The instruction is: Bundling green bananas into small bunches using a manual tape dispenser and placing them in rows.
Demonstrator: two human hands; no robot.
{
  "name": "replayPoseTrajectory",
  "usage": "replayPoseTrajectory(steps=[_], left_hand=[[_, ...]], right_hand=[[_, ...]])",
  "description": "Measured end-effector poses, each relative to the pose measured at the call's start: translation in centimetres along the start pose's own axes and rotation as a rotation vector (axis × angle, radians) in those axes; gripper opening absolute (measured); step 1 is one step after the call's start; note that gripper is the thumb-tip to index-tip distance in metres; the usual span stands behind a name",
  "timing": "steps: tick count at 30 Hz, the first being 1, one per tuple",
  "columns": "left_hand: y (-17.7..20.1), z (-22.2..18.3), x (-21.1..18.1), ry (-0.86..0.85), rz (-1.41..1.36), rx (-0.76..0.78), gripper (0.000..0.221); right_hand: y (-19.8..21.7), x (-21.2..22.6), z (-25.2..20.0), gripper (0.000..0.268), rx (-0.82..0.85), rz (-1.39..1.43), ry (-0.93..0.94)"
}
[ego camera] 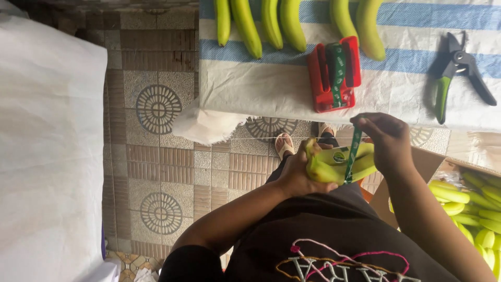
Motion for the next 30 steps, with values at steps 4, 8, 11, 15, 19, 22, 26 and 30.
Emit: replayPoseTrajectory(steps=[4, 8, 11, 15, 19, 22, 26, 30], left_hand=[[0.4, 0.4, -4.8, -0.109, 0.220, 0.172, 0.087], [0.1, 0.7, -8.8, -0.456, 0.324, 0.287, 0.090], [-0.1, 0.9, -10.5, -0.644, 0.374, 0.363, 0.074], [-0.4, 1.4, -12.1, -0.657, 0.412, 0.446, 0.071], [-0.9, 1.0, -11.7, -0.792, 0.368, 0.409, 0.060], [-0.8, 0.8, -14.0, -0.840, 0.396, 0.415, 0.051], [-0.5, 0.3, -17.2, -0.972, 0.522, 0.400, 0.036], [0.0, 0.1, -17.8, -1.092, 0.615, 0.399, 0.033]], right_hand=[[1.8, 4.3, -2.4, 0.015, 0.087, 0.113, 0.117], [2.0, 6.1, -3.1, 0.013, 0.089, 0.055, 0.105], [2.0, 5.8, -3.1, 0.013, 0.083, 0.107, 0.064], [1.7, 7.6, -4.0, 0.014, 0.097, 0.129, 0.193], [1.1, 7.5, -4.0, 0.023, 0.043, 0.049, 0.143], [1.1, 7.1, -3.9, 0.024, 0.093, 0.061, 0.169], [0.5, 8.1, -4.2, 0.025, 0.195, 0.083, 0.180], [-0.3, 8.5, -4.1, 0.025, 0.279, 0.053, 0.157]])
Point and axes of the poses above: each hand's wrist, its own z-axis towards the middle knuckle, its own y-axis out of the back of the hand, x = y × z, the point moved 7 cm from there along z, towards the middle knuckle, and after that the axes turned 2 degrees about x, right-handed, at the moved point
